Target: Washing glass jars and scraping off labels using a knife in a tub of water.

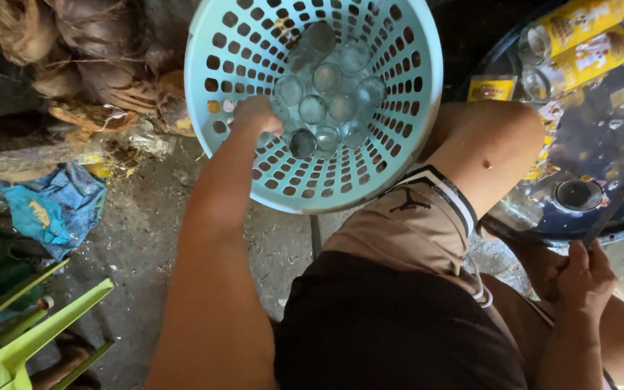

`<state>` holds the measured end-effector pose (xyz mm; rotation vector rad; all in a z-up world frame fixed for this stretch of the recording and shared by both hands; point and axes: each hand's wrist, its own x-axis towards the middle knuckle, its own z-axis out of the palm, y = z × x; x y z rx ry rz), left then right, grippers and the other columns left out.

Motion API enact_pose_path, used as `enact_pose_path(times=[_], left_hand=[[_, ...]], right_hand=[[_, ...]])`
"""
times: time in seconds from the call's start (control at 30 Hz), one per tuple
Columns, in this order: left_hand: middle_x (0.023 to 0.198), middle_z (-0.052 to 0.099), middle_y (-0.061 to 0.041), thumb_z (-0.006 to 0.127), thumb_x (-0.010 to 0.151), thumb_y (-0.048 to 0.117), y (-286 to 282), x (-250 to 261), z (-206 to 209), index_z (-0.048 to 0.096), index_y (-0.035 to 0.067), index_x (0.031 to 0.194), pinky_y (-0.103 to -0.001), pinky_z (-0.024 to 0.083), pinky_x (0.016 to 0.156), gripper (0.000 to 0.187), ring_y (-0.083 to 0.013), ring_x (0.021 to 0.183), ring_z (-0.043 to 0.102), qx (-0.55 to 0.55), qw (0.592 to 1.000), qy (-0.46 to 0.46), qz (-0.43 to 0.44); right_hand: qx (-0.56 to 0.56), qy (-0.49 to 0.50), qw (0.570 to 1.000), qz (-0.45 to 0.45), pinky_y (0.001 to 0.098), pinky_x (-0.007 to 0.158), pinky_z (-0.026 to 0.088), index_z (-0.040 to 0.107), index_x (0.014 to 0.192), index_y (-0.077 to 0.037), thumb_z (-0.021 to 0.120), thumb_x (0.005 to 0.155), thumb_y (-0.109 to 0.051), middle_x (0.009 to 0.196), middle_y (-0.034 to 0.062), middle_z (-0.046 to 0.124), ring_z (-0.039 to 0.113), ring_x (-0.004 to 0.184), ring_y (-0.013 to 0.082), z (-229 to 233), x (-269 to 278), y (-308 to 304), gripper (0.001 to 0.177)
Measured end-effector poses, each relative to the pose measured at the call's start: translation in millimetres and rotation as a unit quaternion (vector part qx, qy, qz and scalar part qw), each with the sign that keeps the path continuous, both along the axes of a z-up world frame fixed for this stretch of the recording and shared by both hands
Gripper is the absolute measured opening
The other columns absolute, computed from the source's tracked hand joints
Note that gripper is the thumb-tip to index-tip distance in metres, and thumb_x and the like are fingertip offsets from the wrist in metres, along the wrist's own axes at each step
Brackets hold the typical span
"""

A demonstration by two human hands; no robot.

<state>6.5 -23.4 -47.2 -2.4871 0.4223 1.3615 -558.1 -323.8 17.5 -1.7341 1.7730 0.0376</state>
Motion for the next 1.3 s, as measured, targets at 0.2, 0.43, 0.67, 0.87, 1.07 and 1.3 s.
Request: enact_pose_path(times=[0.2,0.43,0.67,0.87,1.07,1.3], left_hand=[[0.122,0.071,-0.012,0.086,0.079,0.030,-5.0,10.6,-41.4,0.067,0.007,0.128,-0.051,0.061,0.082,0.057,-0.0406,0.105,0.072,0.071,0.996,0.007,-0.057],[0.129,0.067,-0.011,0.081,0.085,0.032,-7.8,2.9,-43.5,0.064,0.008,0.131,-0.051,0.053,0.090,0.054,-0.0371,0.111,0.067,0.116,0.983,0.040,-0.138],[0.130,0.065,-0.009,0.089,0.075,0.046,-5.7,-1.8,-36.5,0.059,0.010,0.134,-0.052,0.053,0.091,0.075,-0.0369,0.116,0.065,0.087,0.982,0.014,-0.165],[0.148,0.052,-0.012,0.087,0.070,0.061,4.1,-10.2,-26.2,0.036,0.014,0.153,-0.055,0.046,0.103,0.108,-0.0377,0.134,0.050,0.071,0.984,0.004,-0.161],[0.144,0.055,-0.017,0.090,0.072,0.054,20.4,-29.4,-24.1,0.038,0.006,0.150,-0.058,0.044,0.107,0.105,-0.0418,0.130,0.055,0.017,0.990,-0.011,-0.142],[0.131,0.065,-0.019,0.075,0.075,0.060,62.8,-42.0,-66.3,0.062,0.011,0.133,-0.052,0.051,0.097,0.077,-0.0411,0.119,0.063,-0.148,0.959,-0.089,-0.223]], right_hand=[[-0.068,-0.023,0.993,0.093,0.0460,0.079,0.039,0.069,0.114,-0.009,0.053,0.116,-0.028,0.081,0.0133,0.057,0.048,0.083,0.0259,-38.3,-45.9,-10.5,0.026],[-0.015,-0.024,0.999,0.035,0.0297,0.069,0.047,0.060,0.092,-0.016,0.047,0.115,-0.031,0.060,-0.0010,0.054,0.056,0.061,0.0109,-27.6,-30.5,-0.8,0.030],[0.022,-0.064,0.997,-0.033,0.0315,0.046,0.039,0.057,0.091,-0.016,0.047,0.108,-0.024,0.060,0.0004,0.049,0.047,0.050,0.0118,32.8,38.4,27.8,0.022],[0.003,-0.083,0.996,-0.020,0.0321,0.048,0.040,0.056,0.089,-0.014,0.048,0.113,-0.026,0.060,0.0016,0.051,0.049,0.051,0.0129,17.6,21.2,22.3,0.028],[-0.004,-0.079,0.997,-0.011,0.0316,0.059,0.041,0.052,0.089,-0.016,0.047,0.111,-0.026,0.063,0.0018,0.052,0.049,0.055,0.0129,15.8,20.2,18.8,0.024],[0.089,-0.308,0.914,-0.249,0.0226,0.045,0.033,0.049,0.152,-0.016,0.059,0.107,-0.025,0.066,-0.0064,0.036,0.038,0.056,0.0034,-32.5,-6.5,1.8,0.047]])
